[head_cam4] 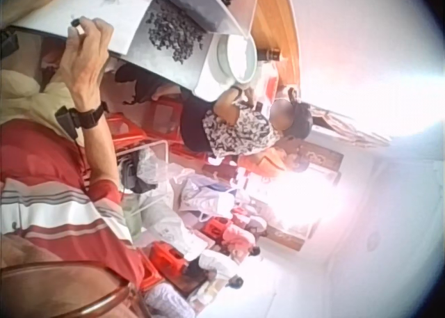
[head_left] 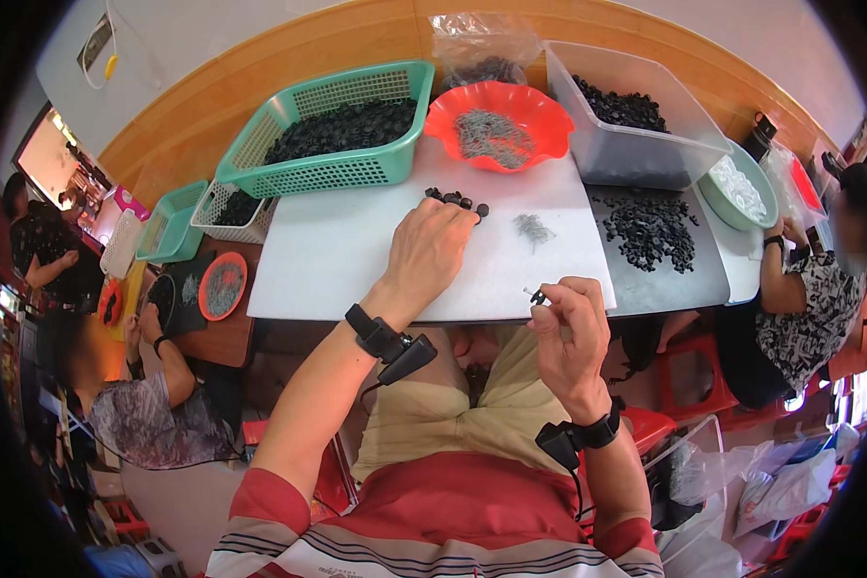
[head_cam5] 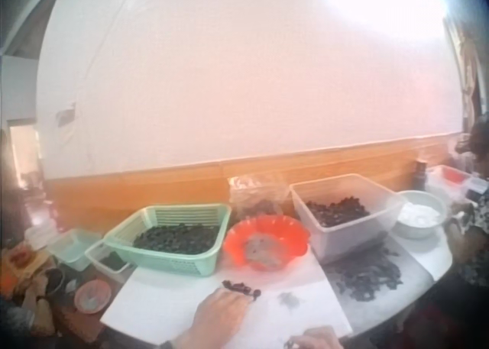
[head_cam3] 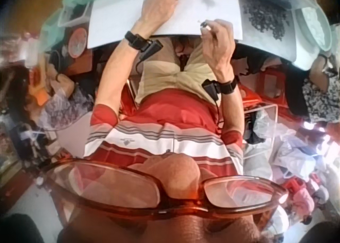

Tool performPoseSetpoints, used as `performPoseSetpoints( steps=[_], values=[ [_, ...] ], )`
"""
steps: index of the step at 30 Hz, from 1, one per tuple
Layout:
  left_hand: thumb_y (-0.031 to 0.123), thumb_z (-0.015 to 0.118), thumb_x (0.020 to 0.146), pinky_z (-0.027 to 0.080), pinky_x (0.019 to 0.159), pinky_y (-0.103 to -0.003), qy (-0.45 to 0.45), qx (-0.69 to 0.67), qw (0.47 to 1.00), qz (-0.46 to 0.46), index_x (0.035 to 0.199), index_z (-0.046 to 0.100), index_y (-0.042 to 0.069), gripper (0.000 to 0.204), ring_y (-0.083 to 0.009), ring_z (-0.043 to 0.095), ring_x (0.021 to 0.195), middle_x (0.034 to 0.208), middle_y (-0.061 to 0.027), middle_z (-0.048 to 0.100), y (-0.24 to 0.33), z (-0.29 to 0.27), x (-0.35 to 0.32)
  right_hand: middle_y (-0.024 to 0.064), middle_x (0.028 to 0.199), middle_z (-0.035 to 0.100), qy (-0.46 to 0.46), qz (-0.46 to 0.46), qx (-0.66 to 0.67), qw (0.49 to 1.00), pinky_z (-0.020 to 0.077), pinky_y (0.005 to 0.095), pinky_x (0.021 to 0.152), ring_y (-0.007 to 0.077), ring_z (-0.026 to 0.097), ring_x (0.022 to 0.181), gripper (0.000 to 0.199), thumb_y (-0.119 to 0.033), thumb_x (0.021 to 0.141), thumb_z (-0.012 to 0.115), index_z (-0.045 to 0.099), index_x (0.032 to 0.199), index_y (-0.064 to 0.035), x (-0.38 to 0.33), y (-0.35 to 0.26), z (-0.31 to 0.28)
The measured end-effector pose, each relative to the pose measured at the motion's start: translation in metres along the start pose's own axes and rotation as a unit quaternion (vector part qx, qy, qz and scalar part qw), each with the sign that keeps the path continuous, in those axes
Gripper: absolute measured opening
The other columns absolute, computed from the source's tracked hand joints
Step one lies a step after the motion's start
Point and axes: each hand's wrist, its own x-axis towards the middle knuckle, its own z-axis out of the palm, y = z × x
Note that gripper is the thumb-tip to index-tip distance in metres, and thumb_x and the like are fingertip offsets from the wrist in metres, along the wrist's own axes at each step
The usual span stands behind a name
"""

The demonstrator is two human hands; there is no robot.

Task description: The person is assembling small black plastic components by inserting tiny metal pins into them at a production table.

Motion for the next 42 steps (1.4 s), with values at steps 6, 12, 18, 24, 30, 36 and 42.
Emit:
performPoseSetpoints(
  steps=[6, 12, 18, 24, 30, 36, 42],
  values=[
    [0.004, 0.073, 0.082, 0.053, 0.083, -0.043, 0.001, -0.033, 0.999, -0.01, 0.103, 0.072, 0.005, 0.021, -0.0321, 0.062, 0.097, 0.103, -0.0097, 0.069, -0.001, 0.0, 0.0, 0.0136, 0.104, 0.059, -0.001, 0.013, 0.008, 1.0, 0.0506, 0.0302, 0.059, 0.0185, 0.06, 0.067, 0.026, 0.0, 0.089, 0.074, 0.063, 0.113, -0.0001, -0.001, 0.002, -0.005],
    [0.006, 0.072, 0.083, 0.053, 0.084, -0.042, -0.06, -0.055, 0.996, -0.039, 0.103, 0.072, 0.003, 0.021, -0.0328, 0.063, 0.097, 0.103, -0.0103, 0.068, 0.004, -0.007, -0.001, 0.0131, 0.103, 0.059, 0.001, 0.028, 0.021, 0.999, 0.0496, 0.029, 0.059, 0.0174, 0.059, 0.067, 0.025, -0.001, 0.09, 0.073, 0.062, 0.113, 0.0001, -0.003, 0.005, -0.006],
    [0.005, 0.071, 0.083, 0.053, 0.086, -0.042, -0.054, -0.062, 0.996, -0.023, 0.102, 0.072, 0.002, 0.019, -0.0324, 0.064, 0.099, 0.105, -0.0105, 0.069, 0.004, -0.009, -0.003, 0.0122, 0.102, 0.059, 0.002, 0.029, 0.028, 0.999, 0.0486, 0.028, 0.059, 0.0163, 0.057, 0.067, 0.025, 0.001, 0.089, 0.074, 0.063, 0.112, 0.0002, -0.004, 0.006, -0.006],
    [0.005, 0.07, 0.085, 0.055, 0.083, -0.042, -0.055, -0.075, 0.995, -0.021, 0.1, 0.071, 0.001, 0.016, -0.0342, 0.066, 0.095, 0.106, -0.0116, 0.069, -0.001, -0.005, -0.004, 0.0113, 0.101, 0.059, 0.001, 0.034, 0.036, 0.999, 0.0484, 0.0279, 0.06, 0.0156, 0.057, 0.068, 0.025, 0.001, 0.089, 0.074, 0.063, 0.111, 0.0002, -0.005, 0.006, -0.007],
    [0.006, 0.071, 0.086, 0.056, 0.079, -0.039, -0.043, -0.114, 0.992, -0.043, 0.104, 0.072, 0.002, 0.019, -0.0323, 0.068, 0.089, 0.106, -0.0124, 0.07, 0.004, -0.012, -0.004, 0.0109, 0.101, 0.059, 0.005, 0.046, 0.046, 0.998, 0.0482, 0.0277, 0.06, 0.015, 0.057, 0.068, 0.024, 0.0, 0.089, 0.074, 0.064, 0.111, 0.0011, -0.008, 0.007, -0.007],
    [0.007, 0.071, 0.087, 0.057, 0.08, -0.034, -0.034, -0.152, 0.984, -0.083, 0.108, 0.074, 0.001, 0.021, -0.0278, 0.07, 0.088, 0.107, -0.0119, 0.07, 0.009, -0.017, -0.006, 0.0115, 0.101, 0.058, 0.017, 0.046, 0.062, 0.997, 0.0487, 0.0266, 0.06, 0.0146, 0.057, 0.069, 0.022, 0.0, 0.092, 0.072, 0.063, 0.111, 0.0023, -0.009, 0.009, -0.005],
    [0.005, 0.073, 0.088, 0.058, 0.081, -0.029, -0.032, -0.261, 0.95, -0.166, 0.108, 0.075, -0.002, 0.021, -0.018, 0.07, 0.091, 0.11, -0.0119, 0.071, 0.018, -0.026, -0.012, 0.0118, 0.103, 0.058, 0.018, 0.048, 0.072, 0.996, 0.0498, 0.0257, 0.059, 0.0141, 0.058, 0.069, 0.021, 0.001, 0.093, 0.07, 0.062, 0.112, 0.0028, -0.009, 0.011, -0.004]
  ],
)
